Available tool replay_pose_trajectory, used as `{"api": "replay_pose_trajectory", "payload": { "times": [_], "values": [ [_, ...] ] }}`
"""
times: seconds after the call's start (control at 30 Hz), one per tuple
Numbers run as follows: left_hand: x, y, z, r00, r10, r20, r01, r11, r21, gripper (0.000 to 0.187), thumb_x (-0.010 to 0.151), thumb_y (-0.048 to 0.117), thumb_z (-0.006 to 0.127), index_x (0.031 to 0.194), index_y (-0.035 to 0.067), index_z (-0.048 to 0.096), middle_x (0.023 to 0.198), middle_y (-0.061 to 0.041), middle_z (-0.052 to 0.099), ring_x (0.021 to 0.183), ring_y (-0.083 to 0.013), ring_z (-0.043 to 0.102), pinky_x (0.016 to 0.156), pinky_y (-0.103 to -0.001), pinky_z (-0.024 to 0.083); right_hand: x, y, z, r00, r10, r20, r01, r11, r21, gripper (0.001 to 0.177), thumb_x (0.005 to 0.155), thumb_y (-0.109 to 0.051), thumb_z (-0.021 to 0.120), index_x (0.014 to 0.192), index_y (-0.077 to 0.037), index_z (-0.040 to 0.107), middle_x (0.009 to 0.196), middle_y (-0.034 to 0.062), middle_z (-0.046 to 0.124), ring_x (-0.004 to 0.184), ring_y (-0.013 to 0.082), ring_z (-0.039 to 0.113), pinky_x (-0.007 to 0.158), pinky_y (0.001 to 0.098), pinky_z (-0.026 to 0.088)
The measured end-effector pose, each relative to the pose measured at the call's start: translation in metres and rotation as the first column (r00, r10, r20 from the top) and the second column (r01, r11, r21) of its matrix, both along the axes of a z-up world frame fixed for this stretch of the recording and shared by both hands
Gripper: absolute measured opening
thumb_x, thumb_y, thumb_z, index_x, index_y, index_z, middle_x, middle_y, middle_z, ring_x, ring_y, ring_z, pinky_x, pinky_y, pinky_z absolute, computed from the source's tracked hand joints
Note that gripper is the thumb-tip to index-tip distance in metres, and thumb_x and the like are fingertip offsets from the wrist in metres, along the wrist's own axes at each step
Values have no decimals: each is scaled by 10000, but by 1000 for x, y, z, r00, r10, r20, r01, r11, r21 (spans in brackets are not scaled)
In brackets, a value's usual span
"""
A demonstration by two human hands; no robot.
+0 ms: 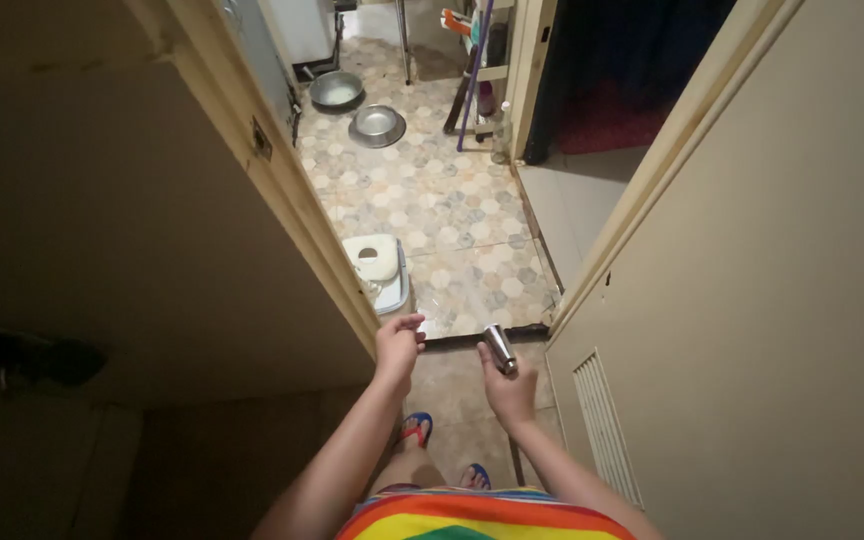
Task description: The person enters a bathroom and uses a bidet sprayer to fill a blue scoop with water, which they then pour into a light blue bucket. After filling the bucket further with the sprayer, they carry it out of the room.
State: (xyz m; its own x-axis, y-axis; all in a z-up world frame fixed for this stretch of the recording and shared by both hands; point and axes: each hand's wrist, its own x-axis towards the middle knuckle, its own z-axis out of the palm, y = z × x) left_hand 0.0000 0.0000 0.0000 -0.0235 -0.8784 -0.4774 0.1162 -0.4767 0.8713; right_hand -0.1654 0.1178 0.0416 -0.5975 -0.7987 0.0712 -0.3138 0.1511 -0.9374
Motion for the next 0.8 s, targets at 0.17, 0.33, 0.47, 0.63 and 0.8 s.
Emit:
{"api": "replay_pose_trajectory", "payload": {
  "times": [0.17, 0.33, 0.47, 0.63, 0.8],
  "values": [
    [-3, 4, 21, 999, 20, 35, -21, 1000, 19, 340, 964, 14, 421, 1157, 22, 701, 1186, -108, 694, 934, -175, 650, 746, -295, 533, 1, 5, 3, 996, 71, -48, -73, 997, -32, 430, 895, -360, 779, 715, -1, 625, 524, 77, 532, 485, 130, 444, 458, 369, 375],
    [-6, 3, 25, 999, 15, 29, -16, 1000, 13, 360, 938, 2, 410, 1146, 18, 704, 1176, -101, 703, 945, -185, 669, 744, -300, 533, 1, 0, 6, 999, -6, -49, 7, 1000, 18, 473, 895, -365, 793, 685, 11, 598, 518, 93, 515, 492, 146, 434, 471, 374, 374],
    [-9, 2, 16, 1000, 2, -2, -2, 1000, -24, 349, 916, -14, 426, 1130, 2, 701, 1125, -106, 706, 910, -191, 685, 731, -309, 538, 3, 6, 12, 992, 105, -73, -109, 992, -64, 401, 902, -347, 767, 727, -12, 632, 553, 70, 563, 487, 133, 488, 476, 358, 401],
    [-17, -1, 7, 999, 34, -8, -34, 998, -45, 245, 938, 24, 512, 1103, -1, 691, 1042, -102, 707, 845, -177, 684, 721, -302, 545, 7, 8, 13, 979, 141, -145, -153, 985, -79, 421, 908, -312, 801, 725, 15, 608, 565, 132, 523, 507, 194, 431, 489, 384, 373],
    [-13, 3, 0, 997, 61, -37, -62, 998, -18, 226, 947, 34, 591, 1161, -6, 650, 976, -132, 679, 754, -187, 638, 654, -310, 511, 6, 7, 21, 973, 210, -94, -220, 969, -115, 314, 895, -301, 769, 835, -5, 684, 594, 119, 581, 492, 185, 490, 476, 367, 411]
  ]
}}
